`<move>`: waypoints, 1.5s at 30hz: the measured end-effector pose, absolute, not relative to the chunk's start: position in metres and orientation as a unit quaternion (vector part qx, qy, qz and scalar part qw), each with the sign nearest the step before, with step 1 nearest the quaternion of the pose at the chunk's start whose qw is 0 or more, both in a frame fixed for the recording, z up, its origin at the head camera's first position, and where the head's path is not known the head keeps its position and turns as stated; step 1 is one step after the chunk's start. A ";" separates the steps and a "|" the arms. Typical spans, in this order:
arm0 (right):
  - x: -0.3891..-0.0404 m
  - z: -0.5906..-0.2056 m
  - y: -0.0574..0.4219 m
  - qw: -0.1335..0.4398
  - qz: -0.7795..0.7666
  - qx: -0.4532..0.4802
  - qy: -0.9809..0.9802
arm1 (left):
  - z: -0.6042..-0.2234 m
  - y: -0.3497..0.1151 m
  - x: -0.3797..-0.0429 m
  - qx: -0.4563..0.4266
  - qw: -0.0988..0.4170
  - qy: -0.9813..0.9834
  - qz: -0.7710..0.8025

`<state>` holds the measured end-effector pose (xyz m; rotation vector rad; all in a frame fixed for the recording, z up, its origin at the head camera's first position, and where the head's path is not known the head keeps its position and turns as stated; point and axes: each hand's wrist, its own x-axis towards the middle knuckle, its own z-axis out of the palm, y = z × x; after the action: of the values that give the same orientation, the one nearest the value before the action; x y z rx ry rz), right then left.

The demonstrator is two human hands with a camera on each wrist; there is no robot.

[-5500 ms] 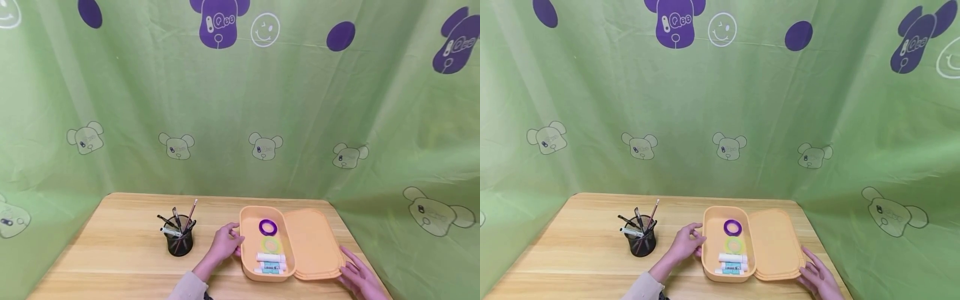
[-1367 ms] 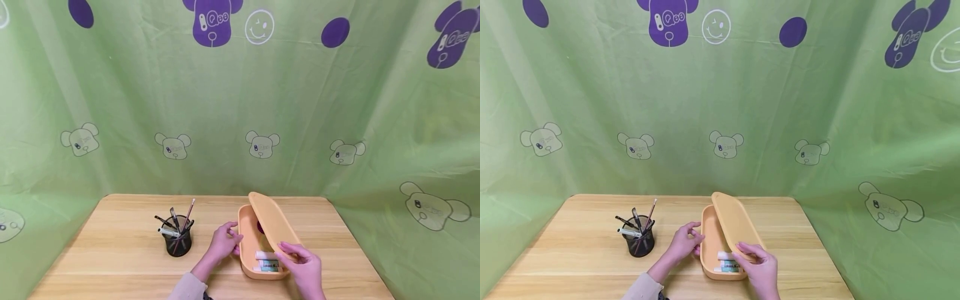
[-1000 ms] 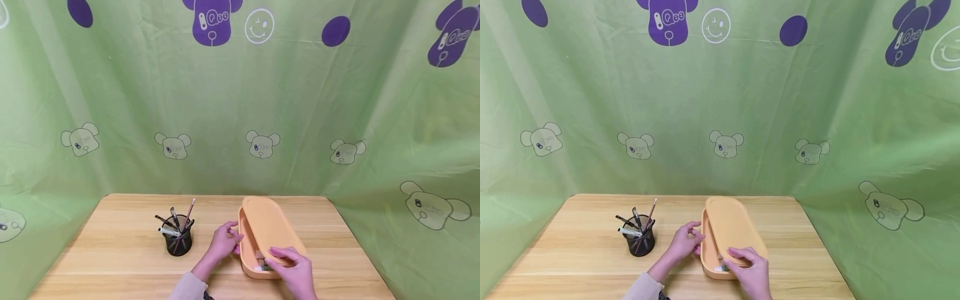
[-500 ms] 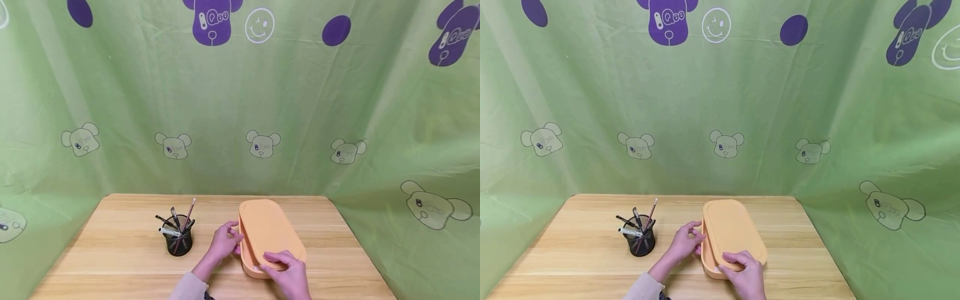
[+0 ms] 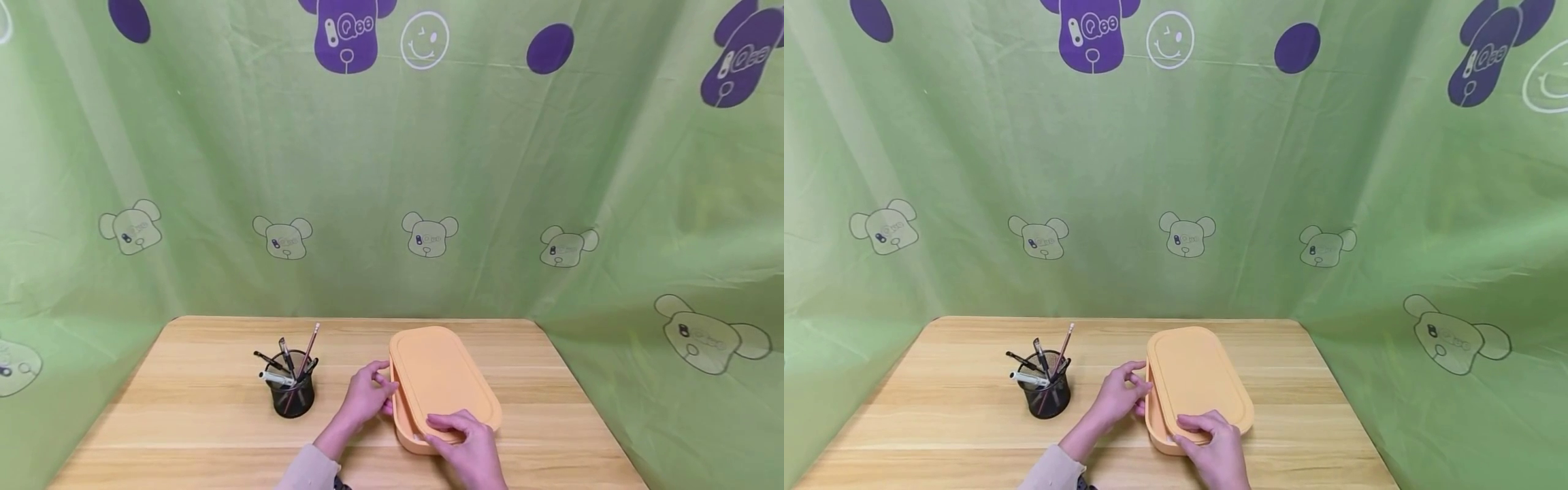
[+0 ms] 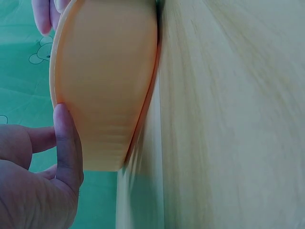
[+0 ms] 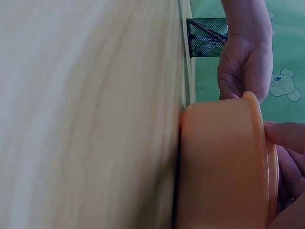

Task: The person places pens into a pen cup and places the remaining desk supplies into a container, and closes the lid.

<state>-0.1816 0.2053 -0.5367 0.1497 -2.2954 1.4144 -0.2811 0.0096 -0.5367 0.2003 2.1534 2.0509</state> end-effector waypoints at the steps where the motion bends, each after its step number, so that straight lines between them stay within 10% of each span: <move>1: -0.182 -0.537 0.205 0.219 0.510 0.057 -0.830 | -0.537 0.009 -0.281 0.067 0.080 0.720 0.686; 16: -0.187 -0.521 0.223 0.225 0.479 0.063 -0.846 | -0.541 0.011 -0.279 0.076 0.051 0.741 0.665; 26: -0.209 -0.503 0.273 0.255 0.413 0.017 -0.874 | -0.534 0.012 -0.274 0.131 -0.057 0.826 0.545; 45: -0.221 -0.519 0.298 0.135 0.470 -0.082 -0.868 | -0.524 0.022 -0.256 0.126 -0.097 0.875 0.457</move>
<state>-0.2212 0.2981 -0.5192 -0.2378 -2.5162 1.3615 -0.2558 0.0218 -0.5243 0.4234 2.9317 1.5331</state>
